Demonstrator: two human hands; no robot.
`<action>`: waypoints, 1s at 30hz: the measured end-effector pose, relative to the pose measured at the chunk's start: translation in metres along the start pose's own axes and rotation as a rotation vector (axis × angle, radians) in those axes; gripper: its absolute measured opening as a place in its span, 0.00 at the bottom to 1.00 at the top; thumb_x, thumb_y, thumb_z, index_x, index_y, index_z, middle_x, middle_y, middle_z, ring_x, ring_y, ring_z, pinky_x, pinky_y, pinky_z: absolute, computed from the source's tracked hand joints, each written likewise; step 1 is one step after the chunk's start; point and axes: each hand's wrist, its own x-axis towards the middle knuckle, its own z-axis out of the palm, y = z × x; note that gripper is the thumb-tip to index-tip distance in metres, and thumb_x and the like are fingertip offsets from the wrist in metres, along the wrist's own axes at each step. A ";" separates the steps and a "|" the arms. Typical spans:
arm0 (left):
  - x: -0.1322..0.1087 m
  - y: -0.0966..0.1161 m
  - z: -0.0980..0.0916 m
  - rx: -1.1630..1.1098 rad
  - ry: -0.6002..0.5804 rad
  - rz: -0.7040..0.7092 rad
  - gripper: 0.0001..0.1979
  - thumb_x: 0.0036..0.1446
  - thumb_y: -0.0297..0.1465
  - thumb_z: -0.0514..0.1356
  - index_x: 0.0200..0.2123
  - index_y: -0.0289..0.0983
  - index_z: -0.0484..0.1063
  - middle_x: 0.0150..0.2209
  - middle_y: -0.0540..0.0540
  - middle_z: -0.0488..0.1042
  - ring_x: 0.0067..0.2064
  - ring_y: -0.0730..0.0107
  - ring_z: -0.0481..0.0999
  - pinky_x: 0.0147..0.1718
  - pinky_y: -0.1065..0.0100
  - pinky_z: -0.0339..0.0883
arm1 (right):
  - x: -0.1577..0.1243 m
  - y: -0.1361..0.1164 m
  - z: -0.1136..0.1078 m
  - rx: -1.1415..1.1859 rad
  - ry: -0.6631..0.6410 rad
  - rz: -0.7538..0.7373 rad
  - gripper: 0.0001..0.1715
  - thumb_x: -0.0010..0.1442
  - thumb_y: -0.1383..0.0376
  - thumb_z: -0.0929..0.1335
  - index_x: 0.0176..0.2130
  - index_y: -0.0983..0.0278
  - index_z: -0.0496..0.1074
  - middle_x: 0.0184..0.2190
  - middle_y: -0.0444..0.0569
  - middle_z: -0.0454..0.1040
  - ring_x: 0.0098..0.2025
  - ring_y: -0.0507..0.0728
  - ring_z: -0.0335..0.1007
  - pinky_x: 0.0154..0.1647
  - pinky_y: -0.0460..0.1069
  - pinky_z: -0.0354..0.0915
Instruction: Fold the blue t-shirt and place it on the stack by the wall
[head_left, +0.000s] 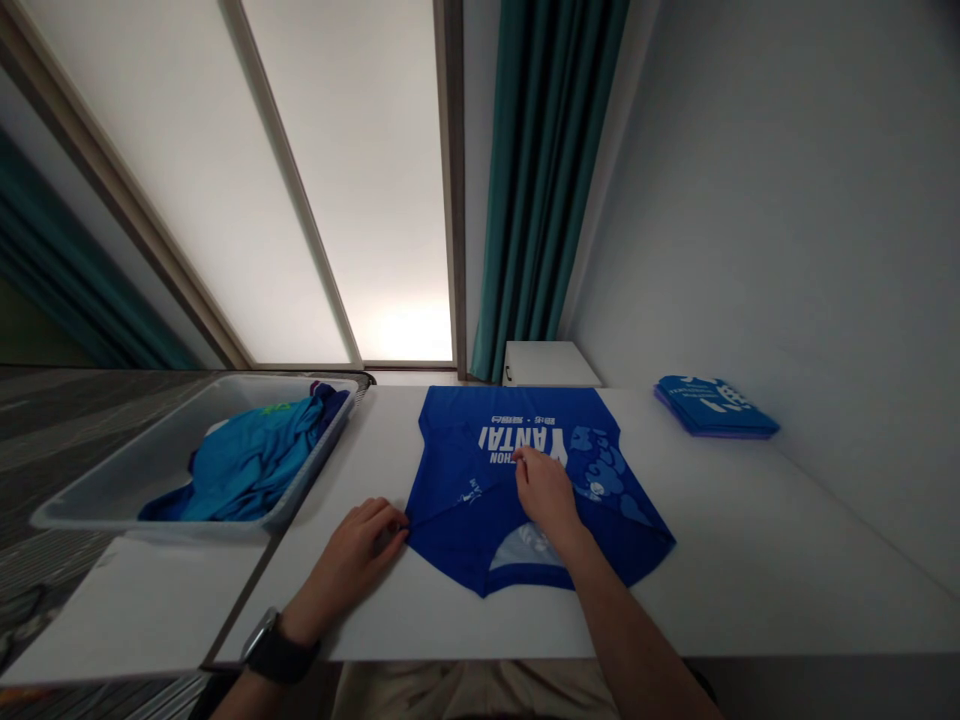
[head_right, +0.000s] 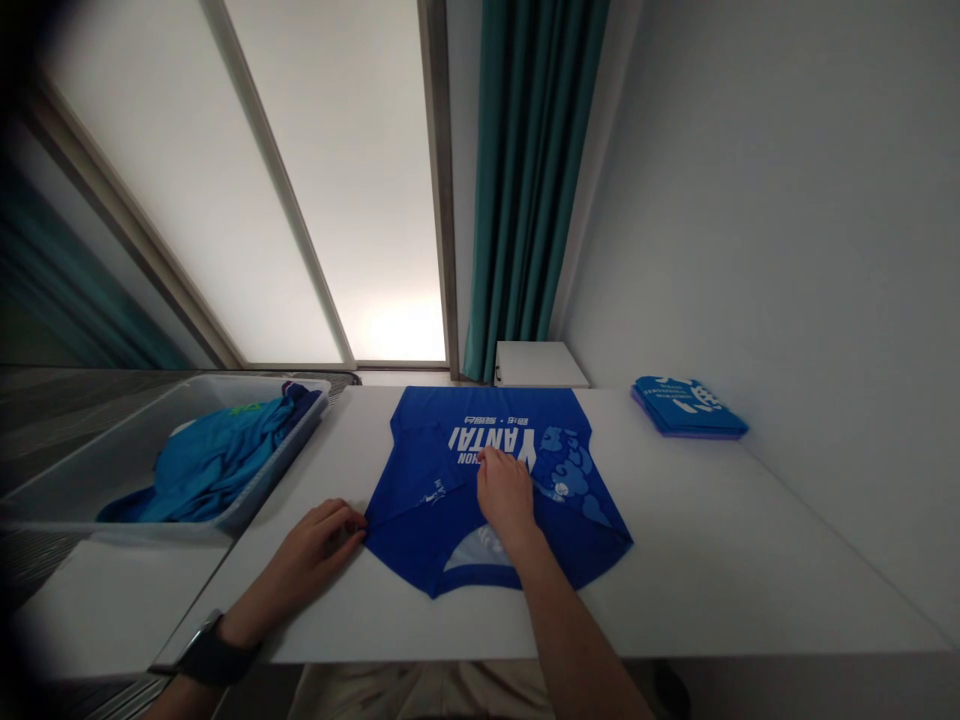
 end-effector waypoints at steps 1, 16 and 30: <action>0.000 0.000 0.000 -0.006 0.001 -0.003 0.09 0.62 0.35 0.54 0.37 0.40 0.73 0.34 0.45 0.73 0.36 0.62 0.73 0.38 0.62 0.67 | 0.001 0.004 -0.001 0.006 0.009 0.014 0.14 0.67 0.70 0.58 0.42 0.62 0.70 0.41 0.51 0.78 0.44 0.56 0.73 0.45 0.50 0.58; 0.002 0.000 0.001 -0.027 0.014 -0.013 0.09 0.61 0.35 0.55 0.35 0.39 0.73 0.33 0.45 0.73 0.35 0.63 0.73 0.36 0.64 0.67 | -0.010 -0.018 0.014 -0.133 -0.036 -0.084 0.09 0.67 0.68 0.61 0.37 0.64 0.70 0.40 0.53 0.76 0.43 0.59 0.69 0.45 0.53 0.57; 0.001 0.003 -0.003 -0.068 0.006 -0.044 0.10 0.61 0.37 0.54 0.36 0.39 0.72 0.33 0.46 0.72 0.34 0.63 0.72 0.35 0.64 0.67 | -0.002 0.007 0.009 -0.018 -0.059 -0.025 0.12 0.65 0.71 0.60 0.37 0.62 0.72 0.40 0.49 0.76 0.45 0.57 0.69 0.45 0.51 0.56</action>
